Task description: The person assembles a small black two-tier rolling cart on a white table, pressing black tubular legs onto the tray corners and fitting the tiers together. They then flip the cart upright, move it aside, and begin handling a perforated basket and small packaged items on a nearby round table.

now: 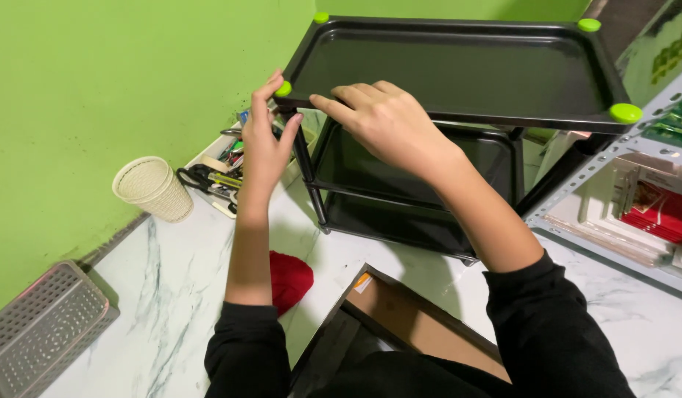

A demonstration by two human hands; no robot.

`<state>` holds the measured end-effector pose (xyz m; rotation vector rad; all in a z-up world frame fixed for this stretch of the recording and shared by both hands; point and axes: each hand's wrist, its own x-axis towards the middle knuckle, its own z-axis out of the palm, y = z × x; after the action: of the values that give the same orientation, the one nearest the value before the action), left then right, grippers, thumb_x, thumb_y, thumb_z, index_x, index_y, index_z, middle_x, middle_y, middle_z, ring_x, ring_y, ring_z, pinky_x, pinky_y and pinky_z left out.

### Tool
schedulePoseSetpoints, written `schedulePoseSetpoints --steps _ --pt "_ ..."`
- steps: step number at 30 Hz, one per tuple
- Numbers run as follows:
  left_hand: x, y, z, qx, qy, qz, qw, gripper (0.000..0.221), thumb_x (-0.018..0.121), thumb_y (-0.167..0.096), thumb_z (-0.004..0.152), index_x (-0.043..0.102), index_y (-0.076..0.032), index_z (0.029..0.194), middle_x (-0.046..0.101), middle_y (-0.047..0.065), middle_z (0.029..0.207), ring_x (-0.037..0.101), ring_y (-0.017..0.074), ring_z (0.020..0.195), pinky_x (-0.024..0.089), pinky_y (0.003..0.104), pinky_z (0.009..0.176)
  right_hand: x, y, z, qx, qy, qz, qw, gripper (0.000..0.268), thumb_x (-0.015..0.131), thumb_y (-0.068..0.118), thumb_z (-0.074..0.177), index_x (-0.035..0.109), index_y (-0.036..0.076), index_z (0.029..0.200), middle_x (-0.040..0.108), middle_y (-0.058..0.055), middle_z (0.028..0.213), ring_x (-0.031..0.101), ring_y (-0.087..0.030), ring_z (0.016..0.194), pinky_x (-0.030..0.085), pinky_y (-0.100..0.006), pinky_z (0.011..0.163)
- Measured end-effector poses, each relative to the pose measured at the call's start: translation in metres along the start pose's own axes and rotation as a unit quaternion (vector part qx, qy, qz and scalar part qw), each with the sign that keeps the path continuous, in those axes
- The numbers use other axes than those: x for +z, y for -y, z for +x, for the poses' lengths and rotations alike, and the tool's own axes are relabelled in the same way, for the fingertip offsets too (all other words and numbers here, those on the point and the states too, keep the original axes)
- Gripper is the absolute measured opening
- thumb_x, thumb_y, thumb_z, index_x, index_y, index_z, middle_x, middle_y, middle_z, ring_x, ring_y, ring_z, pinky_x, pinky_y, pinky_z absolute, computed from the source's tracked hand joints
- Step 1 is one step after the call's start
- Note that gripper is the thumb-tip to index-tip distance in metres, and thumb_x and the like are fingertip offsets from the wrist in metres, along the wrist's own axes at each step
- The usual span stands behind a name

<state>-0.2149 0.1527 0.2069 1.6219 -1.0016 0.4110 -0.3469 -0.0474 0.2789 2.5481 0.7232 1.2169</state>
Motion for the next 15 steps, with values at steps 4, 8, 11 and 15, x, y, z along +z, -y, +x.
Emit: schedulePoseSetpoints --steps 4,8,11,15 --pt "0.014 -0.023 -0.008 0.079 -0.051 0.171 0.981 0.054 0.071 -0.001 0.100 0.046 -0.003 0.147 0.045 0.018 0.160 0.044 0.0383 0.147 0.040 0.049 0.122 -0.040 -0.001 -0.020 0.036 0.006 0.006 0.999 0.050 0.072 0.010 0.088 0.066 0.008 0.138 0.071 -0.010 0.118 0.069 -0.026 0.105 0.050 -0.038 0.096" --pt "0.036 -0.051 -0.011 0.137 -0.059 0.237 0.960 0.041 0.070 -0.003 0.098 0.057 -0.004 0.138 0.045 0.019 0.156 0.035 0.0414 0.151 0.020 0.059 0.126 -0.084 -0.012 -0.060 0.138 0.002 -0.007 0.990 0.045 0.076 0.010 0.092 0.065 0.007 0.135 0.070 -0.008 0.123 0.066 -0.026 0.117 0.043 -0.046 0.110" --pt "0.061 -0.063 -0.011 0.177 -0.034 0.236 0.955 0.034 0.071 -0.005 0.099 0.062 -0.007 0.133 0.050 0.014 0.152 0.040 0.0371 0.150 0.011 0.066 0.127 -0.113 -0.020 -0.092 0.210 -0.038 -0.060 0.975 0.038 0.076 0.005 0.092 0.066 0.008 0.128 0.071 -0.008 0.122 0.064 -0.027 0.120 0.041 -0.048 0.112" --pt "0.104 -0.081 -0.011 0.234 0.012 0.163 0.958 0.032 0.071 -0.006 0.100 0.064 -0.010 0.131 0.055 0.008 0.147 0.048 0.0303 0.147 0.011 0.069 0.129 -0.125 -0.037 -0.161 0.350 -0.119 0.024 0.929 0.025 0.065 -0.001 0.109 0.063 0.007 0.132 0.067 -0.010 0.136 0.062 -0.028 0.129 0.048 -0.040 0.112"
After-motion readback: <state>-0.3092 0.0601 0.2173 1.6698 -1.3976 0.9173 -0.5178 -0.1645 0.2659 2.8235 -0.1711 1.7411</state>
